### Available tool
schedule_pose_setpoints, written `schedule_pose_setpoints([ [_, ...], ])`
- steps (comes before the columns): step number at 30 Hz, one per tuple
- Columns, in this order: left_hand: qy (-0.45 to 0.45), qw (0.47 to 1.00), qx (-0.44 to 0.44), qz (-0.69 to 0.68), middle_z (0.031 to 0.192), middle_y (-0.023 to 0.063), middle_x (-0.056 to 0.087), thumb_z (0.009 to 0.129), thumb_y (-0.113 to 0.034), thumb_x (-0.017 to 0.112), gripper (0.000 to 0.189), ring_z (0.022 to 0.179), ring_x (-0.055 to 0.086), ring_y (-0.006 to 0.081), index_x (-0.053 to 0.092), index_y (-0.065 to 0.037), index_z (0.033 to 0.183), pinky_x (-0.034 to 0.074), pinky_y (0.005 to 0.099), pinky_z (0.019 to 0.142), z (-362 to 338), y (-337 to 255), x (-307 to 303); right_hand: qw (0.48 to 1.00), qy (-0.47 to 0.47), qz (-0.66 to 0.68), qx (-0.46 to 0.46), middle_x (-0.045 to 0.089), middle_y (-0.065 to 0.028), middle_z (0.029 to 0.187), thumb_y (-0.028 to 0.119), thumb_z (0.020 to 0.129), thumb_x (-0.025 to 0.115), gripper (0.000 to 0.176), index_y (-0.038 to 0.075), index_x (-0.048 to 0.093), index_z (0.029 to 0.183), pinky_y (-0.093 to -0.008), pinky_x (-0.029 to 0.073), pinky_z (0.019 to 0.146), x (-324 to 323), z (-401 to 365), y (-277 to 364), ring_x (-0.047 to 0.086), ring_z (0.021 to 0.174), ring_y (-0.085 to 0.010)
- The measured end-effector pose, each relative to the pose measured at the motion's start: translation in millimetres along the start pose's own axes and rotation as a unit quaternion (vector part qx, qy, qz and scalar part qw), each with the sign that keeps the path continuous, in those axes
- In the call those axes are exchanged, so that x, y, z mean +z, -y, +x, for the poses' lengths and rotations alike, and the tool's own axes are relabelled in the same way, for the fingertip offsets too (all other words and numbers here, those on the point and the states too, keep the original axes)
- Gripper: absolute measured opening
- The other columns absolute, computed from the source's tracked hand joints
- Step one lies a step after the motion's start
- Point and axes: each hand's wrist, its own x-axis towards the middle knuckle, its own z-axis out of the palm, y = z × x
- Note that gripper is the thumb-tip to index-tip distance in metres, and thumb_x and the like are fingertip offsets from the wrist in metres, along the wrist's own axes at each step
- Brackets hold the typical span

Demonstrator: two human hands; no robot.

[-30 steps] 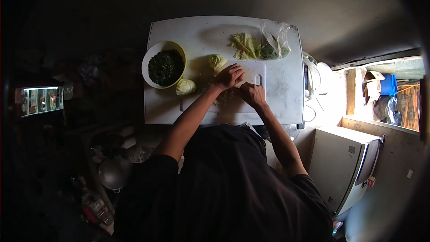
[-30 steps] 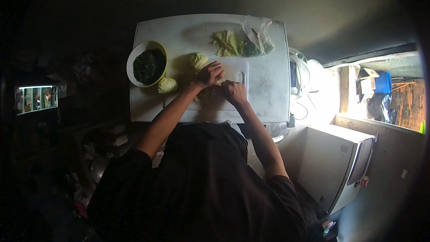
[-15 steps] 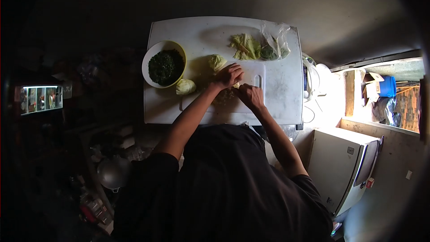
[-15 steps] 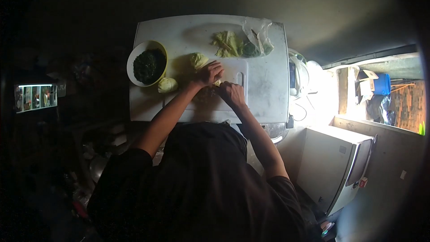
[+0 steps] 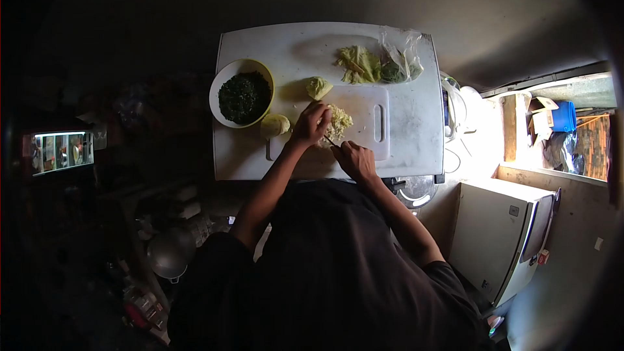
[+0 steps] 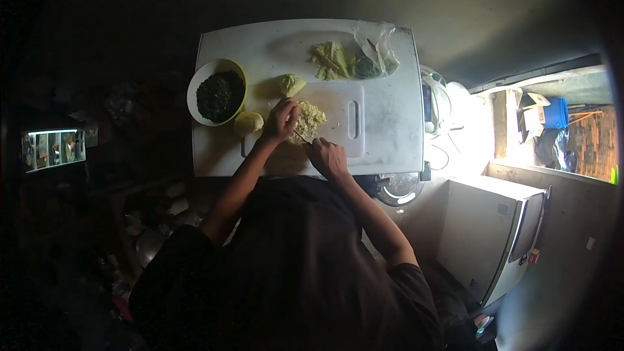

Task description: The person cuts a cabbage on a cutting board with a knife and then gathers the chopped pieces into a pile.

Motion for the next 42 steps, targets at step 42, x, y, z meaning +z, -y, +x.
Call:
schedule_pose_setpoints([
  [42,0.053,0.998,0.019,0.028,0.083,0.0147,0.058,0.094,-0.017,0.055,0.019,0.083,0.058,0.0348,0.058,0.000,0.087,0.047,0.0414,0.076,12,-4,-3,0.995,-0.008,-0.045,0.088,0.065,-0.0189,0.080,0.030,0.094,0.055,0.027,0.004,0.058,0.090,-0.0493,0.050,0.061,-3,5,9,0.065,0.072,-0.0378],
])
